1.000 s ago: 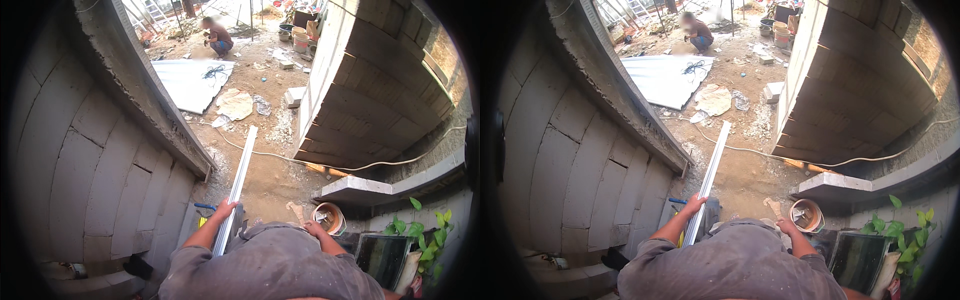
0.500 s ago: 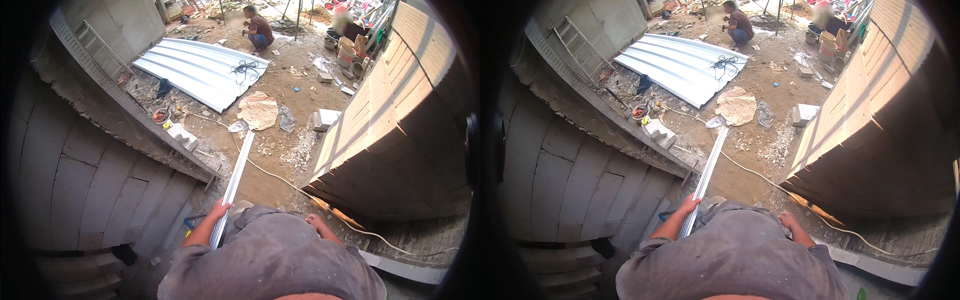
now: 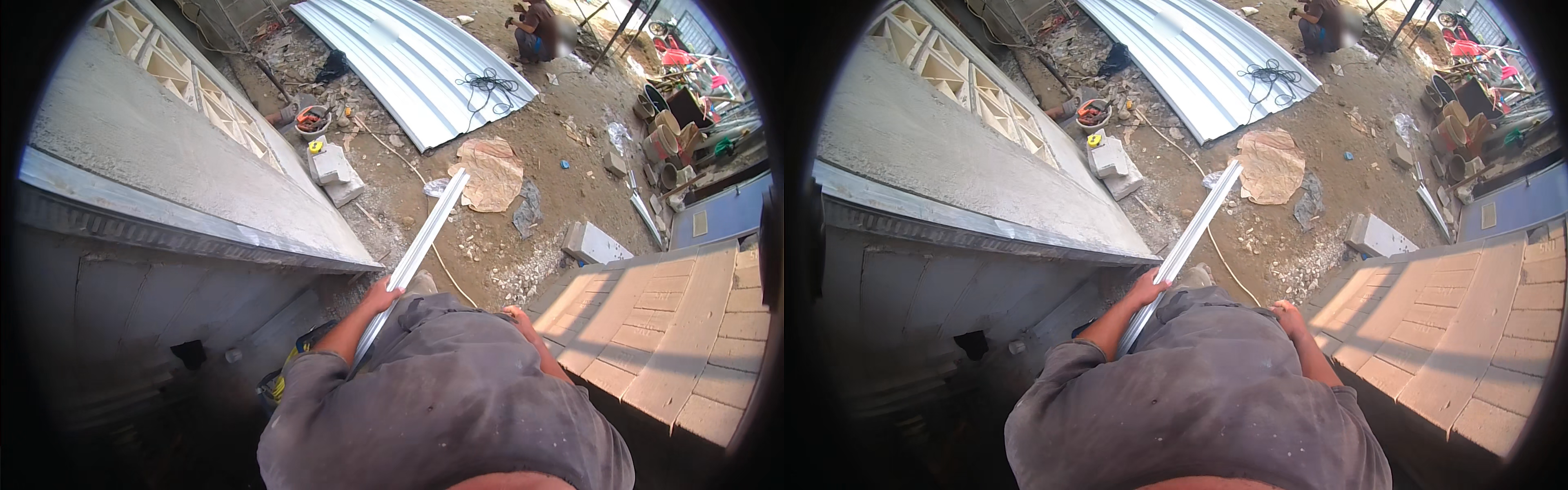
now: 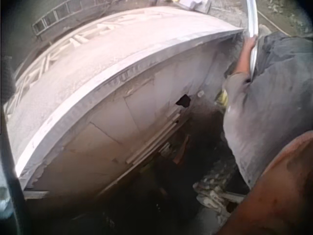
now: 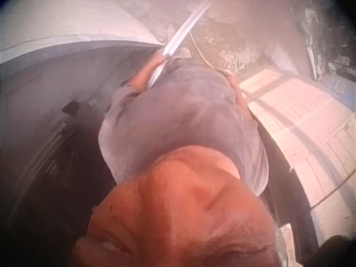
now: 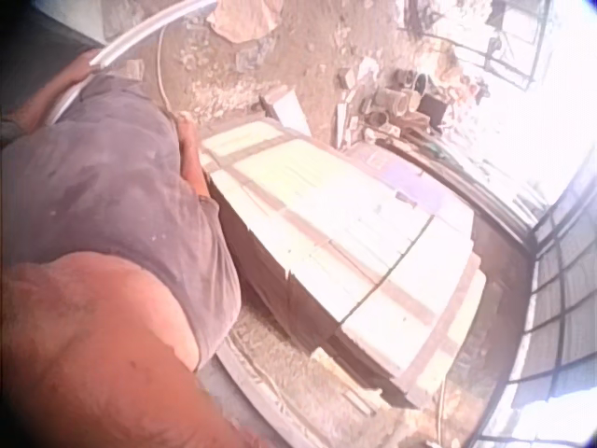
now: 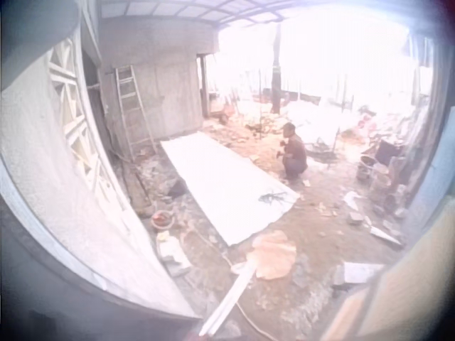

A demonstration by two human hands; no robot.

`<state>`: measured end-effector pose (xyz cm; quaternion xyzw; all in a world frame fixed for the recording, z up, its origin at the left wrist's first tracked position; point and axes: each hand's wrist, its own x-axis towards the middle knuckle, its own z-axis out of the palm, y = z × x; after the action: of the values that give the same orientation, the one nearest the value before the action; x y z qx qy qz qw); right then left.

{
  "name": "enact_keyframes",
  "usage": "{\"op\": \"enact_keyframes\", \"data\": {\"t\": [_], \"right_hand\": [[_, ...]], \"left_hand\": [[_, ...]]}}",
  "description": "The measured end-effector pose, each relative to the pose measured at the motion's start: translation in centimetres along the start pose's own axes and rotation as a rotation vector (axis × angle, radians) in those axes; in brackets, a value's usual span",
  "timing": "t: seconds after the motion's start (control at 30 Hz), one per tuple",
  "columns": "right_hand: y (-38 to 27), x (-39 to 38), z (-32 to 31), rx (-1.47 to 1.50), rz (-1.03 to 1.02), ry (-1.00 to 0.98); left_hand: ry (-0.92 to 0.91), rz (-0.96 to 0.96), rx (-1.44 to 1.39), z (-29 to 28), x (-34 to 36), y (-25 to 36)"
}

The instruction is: The person measures and marks a white corrugated roofing sheet using a metal straight edge and a pen, then uses an angle grinder to cut along the marked line.

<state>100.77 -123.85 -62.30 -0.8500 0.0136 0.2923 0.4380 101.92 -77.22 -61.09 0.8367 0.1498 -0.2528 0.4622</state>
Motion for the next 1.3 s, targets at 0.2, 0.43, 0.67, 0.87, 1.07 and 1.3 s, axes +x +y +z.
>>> {"op": "enact_keyframes", "data": {"t": [0.2,0.43,0.67,0.87,1.07,1.3], "right_hand": [[-14.4,13.5,-4.2,0.018,0.1,-0.181],[-30.2,29.9,-8.0,0.513,0.068,-0.35],[-36.6,47.5,-12.1,0.786,0.051,-0.374],[-44.1,56.0,-18.0,0.737,-0.004,-0.202],[-45.7,66.2,-20.5,0.7,-0.06,-0.038],[-44.9,78.0,-22.4,0.669,0.112,0.256]], "left_hand": [[0.038,0.101,-0.073,-3.6,7.6,6.9],[0.159,0.199,0.031,-7.9,18.9,18.4],[0.38,0.292,0.135,-12.0,32.4,28.0],[0.449,0.307,0.155,-15.8,40.5,35.5],[0.947,0.523,0.012,-24.0,46.1,33.6],[1.094,-0.429,-0.392,-29.1,52.3,5.1]]}}
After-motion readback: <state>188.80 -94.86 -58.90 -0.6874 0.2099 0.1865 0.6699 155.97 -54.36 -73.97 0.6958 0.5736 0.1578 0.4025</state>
